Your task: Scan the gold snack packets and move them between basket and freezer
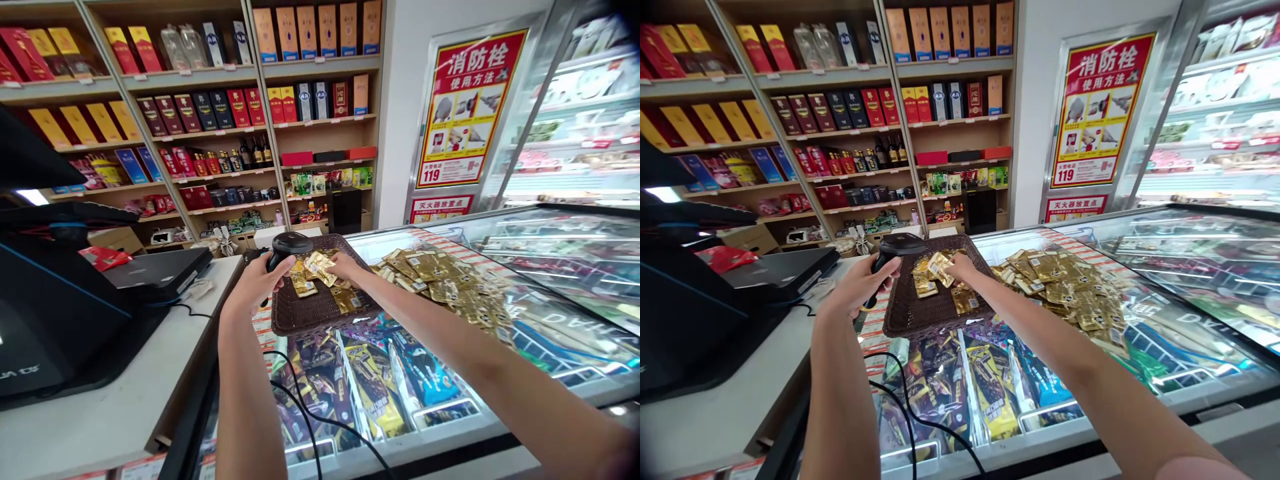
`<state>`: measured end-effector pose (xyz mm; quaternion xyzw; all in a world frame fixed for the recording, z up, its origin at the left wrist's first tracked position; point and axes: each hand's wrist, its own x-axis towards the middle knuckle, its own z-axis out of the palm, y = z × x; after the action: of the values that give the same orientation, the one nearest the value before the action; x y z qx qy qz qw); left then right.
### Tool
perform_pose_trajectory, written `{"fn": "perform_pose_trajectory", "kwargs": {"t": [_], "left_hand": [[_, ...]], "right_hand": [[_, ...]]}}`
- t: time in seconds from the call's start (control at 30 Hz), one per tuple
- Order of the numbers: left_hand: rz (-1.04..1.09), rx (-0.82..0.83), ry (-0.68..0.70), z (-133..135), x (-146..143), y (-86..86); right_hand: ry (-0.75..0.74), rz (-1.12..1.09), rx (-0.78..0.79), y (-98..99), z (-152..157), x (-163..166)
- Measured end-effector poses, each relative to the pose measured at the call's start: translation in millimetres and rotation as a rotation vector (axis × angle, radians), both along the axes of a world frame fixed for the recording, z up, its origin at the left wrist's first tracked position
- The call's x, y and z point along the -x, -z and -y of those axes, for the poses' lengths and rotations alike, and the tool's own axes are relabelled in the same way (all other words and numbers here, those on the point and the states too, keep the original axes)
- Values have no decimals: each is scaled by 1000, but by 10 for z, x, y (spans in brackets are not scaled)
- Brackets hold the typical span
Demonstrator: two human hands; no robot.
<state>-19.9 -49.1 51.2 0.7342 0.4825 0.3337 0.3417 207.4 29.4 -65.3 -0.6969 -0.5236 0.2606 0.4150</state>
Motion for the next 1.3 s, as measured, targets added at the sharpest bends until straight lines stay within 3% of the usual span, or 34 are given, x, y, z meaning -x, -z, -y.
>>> {"fn": "perform_pose_trajectory", "kwargs": {"t": [0.1, 0.2, 0.3, 0.43, 0.67, 0.97, 1.3], "left_hand": [[44, -2, 105, 73, -154, -42], [124, 17, 164, 118, -315, -50], [204, 79, 215, 165, -450, -54], [134, 106, 270, 246, -594, -59], [-59, 57, 279, 227, -773, 35], [-163, 56, 328, 224, -761, 31], [-138, 57, 384, 170, -759, 69]], "right_hand": [[-12, -276, -286, -30, 524, -345], [93, -386, -406, 47, 961, -655], [271, -383, -484, 166, 1184, -862], [394, -334, -549, 249, 1240, -983], [414, -388, -579, 245, 1229, -988], [446, -355, -559, 250, 1249, -1003], [472, -376, -537, 231, 1246, -1034]]}}
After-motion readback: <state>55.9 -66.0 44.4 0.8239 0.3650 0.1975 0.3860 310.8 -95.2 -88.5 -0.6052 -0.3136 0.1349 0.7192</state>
